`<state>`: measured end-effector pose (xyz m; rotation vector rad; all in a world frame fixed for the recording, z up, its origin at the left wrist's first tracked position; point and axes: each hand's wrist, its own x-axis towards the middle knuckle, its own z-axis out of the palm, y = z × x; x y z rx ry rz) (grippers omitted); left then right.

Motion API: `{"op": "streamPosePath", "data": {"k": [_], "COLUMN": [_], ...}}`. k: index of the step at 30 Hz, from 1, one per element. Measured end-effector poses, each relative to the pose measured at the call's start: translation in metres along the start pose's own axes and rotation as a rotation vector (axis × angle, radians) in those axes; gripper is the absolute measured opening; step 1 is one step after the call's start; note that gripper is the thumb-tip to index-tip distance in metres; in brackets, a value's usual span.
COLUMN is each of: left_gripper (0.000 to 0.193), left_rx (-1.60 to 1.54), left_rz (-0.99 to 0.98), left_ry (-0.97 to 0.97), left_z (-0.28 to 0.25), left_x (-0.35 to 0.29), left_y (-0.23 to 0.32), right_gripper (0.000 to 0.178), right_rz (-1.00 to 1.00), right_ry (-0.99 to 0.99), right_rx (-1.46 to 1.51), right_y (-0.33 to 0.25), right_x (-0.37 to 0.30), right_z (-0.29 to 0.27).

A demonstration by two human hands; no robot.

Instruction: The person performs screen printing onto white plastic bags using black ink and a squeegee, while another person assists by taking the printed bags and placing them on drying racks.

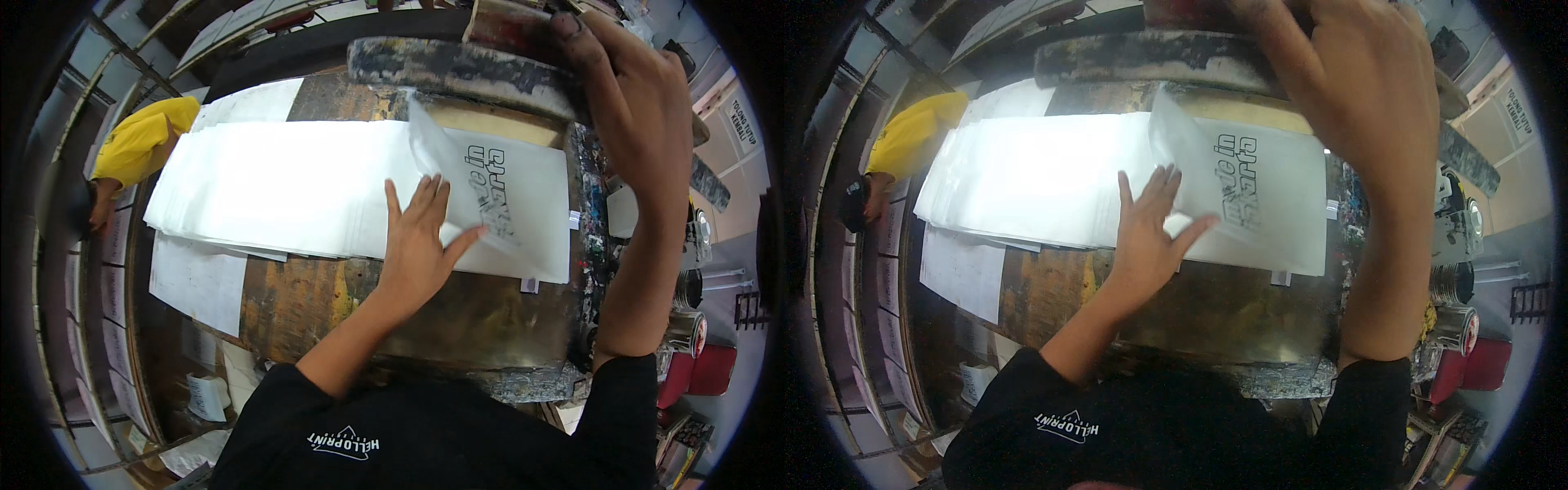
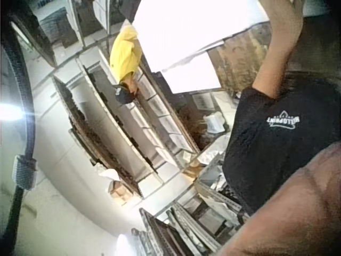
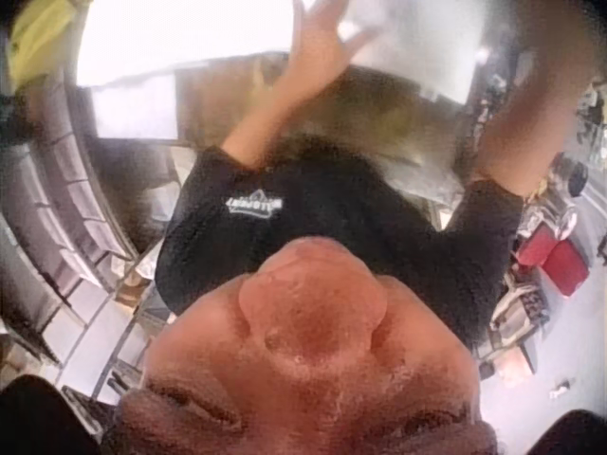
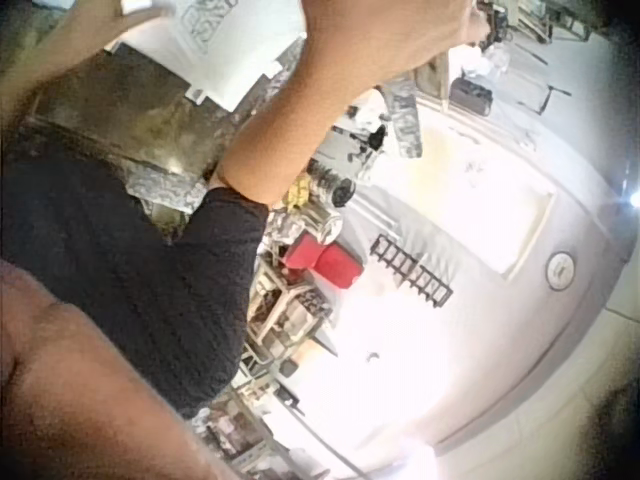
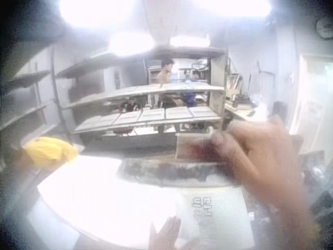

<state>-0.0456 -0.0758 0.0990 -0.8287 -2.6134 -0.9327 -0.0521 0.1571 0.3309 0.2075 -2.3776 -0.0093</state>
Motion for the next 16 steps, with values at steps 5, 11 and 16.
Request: {"op": "streamPosePath", "data": {"k": [5, 11, 16], "left_gripper": [0.058, 0.06, 0.069], "left_rx": [-0.146, 0.164, 0.377], "left_rz": [-0.119, -0.487, -0.232], "left_ry": [0.242, 0.139, 0.392], "left_z": [-0.026, -0.099, -0.048], "left_x": [-0.023, -0.051, -0.04], "left_y": [-0.027, -0.127, -0.147], "right_gripper": [0.059, 0.068, 0.078], "right_rz": [0.131, 0.149, 0.07], "right_ry": [-0.041, -0.189, -0.089], "right_rx": [0.139, 0.017, -0.062], "right_y": [-0.017, -0.023, -0.027], "right_x": [-0.003, -0.008, -0.016], "right_z": [-0.001, -0.008, -0.011]}}
